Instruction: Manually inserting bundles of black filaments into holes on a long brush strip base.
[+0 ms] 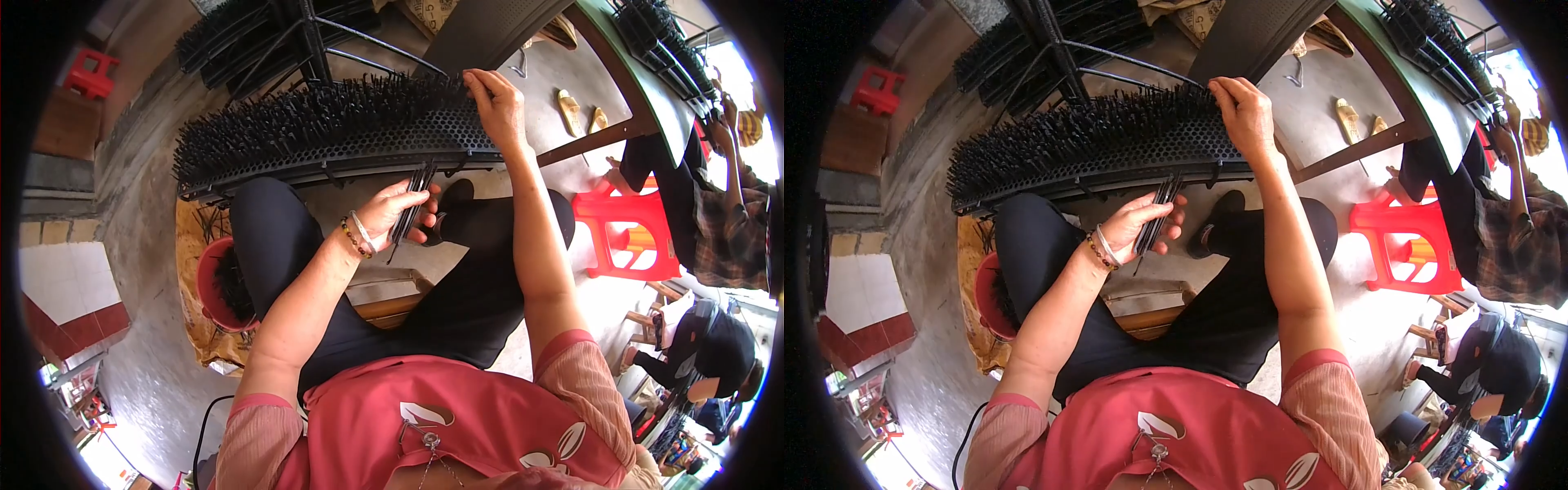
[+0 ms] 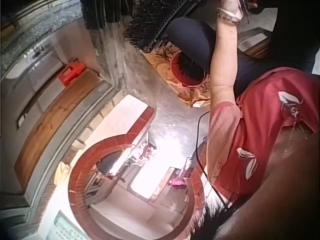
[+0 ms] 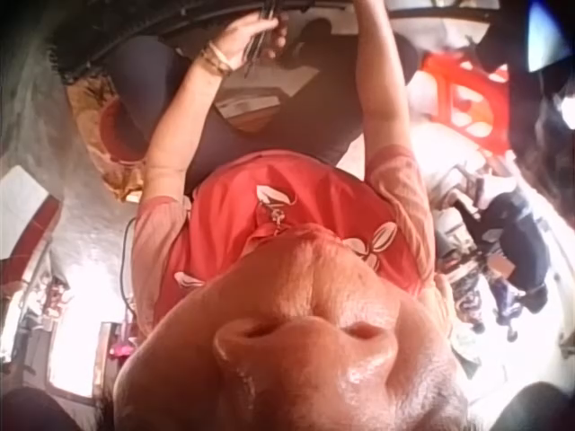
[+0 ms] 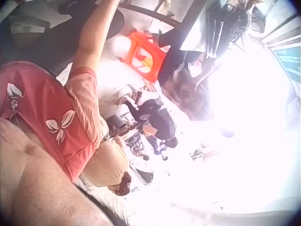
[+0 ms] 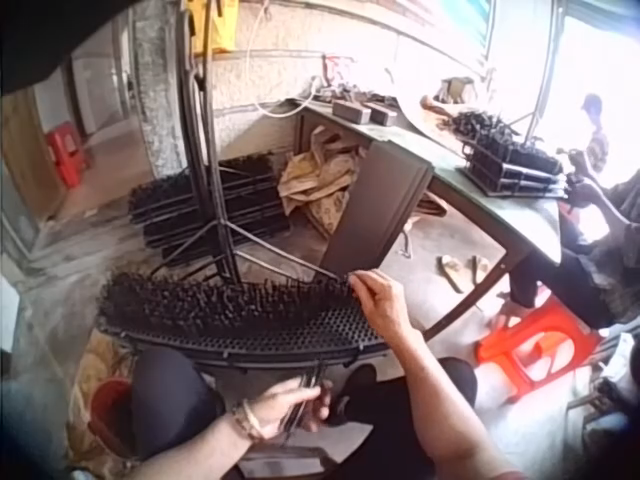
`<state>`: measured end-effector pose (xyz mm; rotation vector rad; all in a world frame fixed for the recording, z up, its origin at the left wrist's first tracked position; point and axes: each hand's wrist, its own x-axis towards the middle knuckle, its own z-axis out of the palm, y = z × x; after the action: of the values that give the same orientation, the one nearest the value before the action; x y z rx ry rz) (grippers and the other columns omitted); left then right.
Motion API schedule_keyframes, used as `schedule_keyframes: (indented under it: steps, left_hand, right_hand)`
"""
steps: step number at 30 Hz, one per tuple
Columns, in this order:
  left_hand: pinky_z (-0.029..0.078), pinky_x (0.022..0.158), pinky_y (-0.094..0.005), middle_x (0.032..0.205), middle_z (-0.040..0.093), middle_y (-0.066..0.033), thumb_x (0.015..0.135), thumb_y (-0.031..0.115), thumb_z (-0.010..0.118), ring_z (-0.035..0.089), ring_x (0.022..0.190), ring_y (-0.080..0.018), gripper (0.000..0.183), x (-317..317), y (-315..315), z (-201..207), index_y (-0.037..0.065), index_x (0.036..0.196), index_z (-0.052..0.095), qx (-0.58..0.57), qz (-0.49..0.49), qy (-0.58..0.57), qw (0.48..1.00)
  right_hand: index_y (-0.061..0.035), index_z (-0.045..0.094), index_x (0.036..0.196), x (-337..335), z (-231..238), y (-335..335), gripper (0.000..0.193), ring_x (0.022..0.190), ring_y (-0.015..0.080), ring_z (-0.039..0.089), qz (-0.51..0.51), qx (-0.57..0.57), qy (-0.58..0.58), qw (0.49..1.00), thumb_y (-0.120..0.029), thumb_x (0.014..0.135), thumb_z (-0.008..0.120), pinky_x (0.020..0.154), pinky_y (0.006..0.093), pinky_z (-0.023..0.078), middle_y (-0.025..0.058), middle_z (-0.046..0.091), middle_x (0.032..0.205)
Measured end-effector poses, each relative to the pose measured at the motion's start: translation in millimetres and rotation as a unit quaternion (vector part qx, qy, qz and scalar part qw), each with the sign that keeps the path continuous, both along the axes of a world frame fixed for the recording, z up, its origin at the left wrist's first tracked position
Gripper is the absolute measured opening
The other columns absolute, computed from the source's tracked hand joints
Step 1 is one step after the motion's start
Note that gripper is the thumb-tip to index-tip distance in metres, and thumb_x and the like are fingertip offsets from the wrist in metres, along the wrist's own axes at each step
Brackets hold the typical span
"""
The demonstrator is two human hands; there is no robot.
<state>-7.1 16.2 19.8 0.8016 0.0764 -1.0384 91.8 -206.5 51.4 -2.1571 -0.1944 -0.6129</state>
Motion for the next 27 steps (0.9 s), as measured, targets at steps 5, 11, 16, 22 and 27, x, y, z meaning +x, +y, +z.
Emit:
schedule_keyframes:
  steps: [5,11,16,22,27]
  left_hand:
    - [0.037,0.041,-0.0161,0.087,0.053,-0.0019,0.094,0.019,0.051,0.049,0.063,-0.0062,0.024,0,3,1,0.006,0.114,0.051,-0.025,-0.020,0.007,0.999]
    - [0.029,0.041,-0.0136,0.084,0.050,-0.0012,0.092,0.016,0.054,0.040,0.060,-0.0033,0.023,2,2,-1,0.005,0.112,0.051,-0.011,-0.022,0.011,1.000]
    - [0.032,0.044,-0.0140,0.085,0.050,-0.0018,0.092,0.015,0.054,0.042,0.064,-0.0035,0.021,3,2,-11,0.003,0.109,0.052,-0.021,-0.019,0.000,1.000]
    - [0.040,0.047,-0.0175,0.085,0.052,-0.0023,0.092,0.015,0.054,0.049,0.067,-0.0060,0.019,1,-2,-10,0.003,0.107,0.054,-0.022,0.016,0.008,1.000]
    - [0.053,0.054,-0.0237,0.088,0.058,-0.0026,0.091,0.019,0.054,0.060,0.074,-0.0101,0.021,1,2,-6,0.005,0.107,0.055,0.003,-0.002,-0.006,1.000]
  right_hand:
    - [-0.0026,0.067,0.093,-2,5,6,0.015,0.073,0.0267,0.063,-0.013,-0.078,-0.039,0.996,-0.014,0.085,0.063,0.065,0.0304,0.049,0.0116,0.063,0.083]
    - [-0.0022,0.067,0.093,-3,6,5,0.014,0.074,0.0279,0.064,0.044,-0.031,-0.036,0.998,-0.012,0.086,0.061,0.066,0.0315,0.049,0.0124,0.063,0.084]
    - [-0.0014,0.068,0.094,-6,0,12,0.014,0.067,0.0211,0.064,-0.049,-0.080,-0.082,0.992,-0.011,0.085,0.063,0.062,0.0284,0.049,0.0115,0.065,0.079]
    - [-0.0031,0.069,0.092,-7,-8,19,0.014,0.066,0.0275,0.063,-0.066,-0.154,-0.094,0.981,-0.012,0.083,0.064,0.062,0.0345,0.049,0.0131,0.063,0.077]
    - [-0.0054,0.069,0.093,-9,-2,23,0.015,0.070,0.0309,0.060,-0.051,-0.227,-0.088,0.969,-0.015,0.082,0.064,0.065,0.0373,0.047,0.0125,0.059,0.080]
